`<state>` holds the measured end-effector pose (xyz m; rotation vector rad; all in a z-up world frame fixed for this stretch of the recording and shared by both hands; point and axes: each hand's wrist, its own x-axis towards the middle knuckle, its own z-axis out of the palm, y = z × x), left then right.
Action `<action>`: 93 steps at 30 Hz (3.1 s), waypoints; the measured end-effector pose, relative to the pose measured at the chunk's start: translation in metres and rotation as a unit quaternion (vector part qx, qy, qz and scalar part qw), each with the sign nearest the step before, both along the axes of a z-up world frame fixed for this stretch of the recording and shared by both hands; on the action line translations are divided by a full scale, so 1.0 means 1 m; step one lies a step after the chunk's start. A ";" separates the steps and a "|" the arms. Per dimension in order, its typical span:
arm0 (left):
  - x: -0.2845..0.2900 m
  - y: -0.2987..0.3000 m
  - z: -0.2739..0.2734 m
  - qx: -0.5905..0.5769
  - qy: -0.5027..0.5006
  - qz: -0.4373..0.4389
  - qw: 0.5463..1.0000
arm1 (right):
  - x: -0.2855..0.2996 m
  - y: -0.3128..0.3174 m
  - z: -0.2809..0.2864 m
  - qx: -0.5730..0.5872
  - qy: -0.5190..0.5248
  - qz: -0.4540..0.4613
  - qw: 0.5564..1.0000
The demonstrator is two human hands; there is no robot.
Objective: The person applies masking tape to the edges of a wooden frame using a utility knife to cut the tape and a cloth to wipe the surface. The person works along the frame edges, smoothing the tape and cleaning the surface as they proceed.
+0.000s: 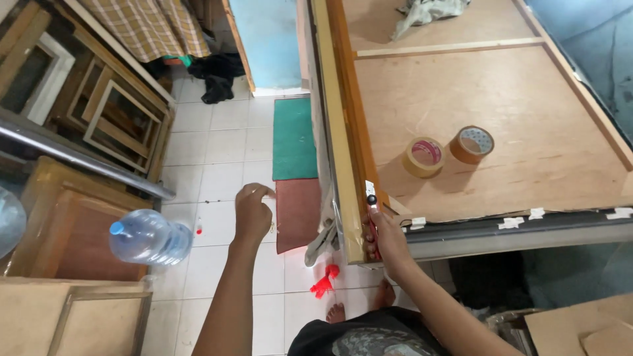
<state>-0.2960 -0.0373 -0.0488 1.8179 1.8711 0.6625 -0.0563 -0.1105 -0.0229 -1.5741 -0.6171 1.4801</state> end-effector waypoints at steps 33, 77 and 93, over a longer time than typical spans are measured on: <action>0.214 -0.016 -0.029 -0.086 -0.005 -0.238 0.968 | 0.078 -0.057 -0.035 -0.046 -0.297 0.047 0.952; 0.210 -0.014 0.020 -0.124 0.031 -0.324 0.937 | 0.075 -0.065 0.004 -0.022 -0.261 0.024 0.965; 0.196 -0.004 -0.014 -0.157 -0.132 -0.259 0.944 | 0.068 -0.055 -0.052 -0.026 -0.025 -0.031 0.999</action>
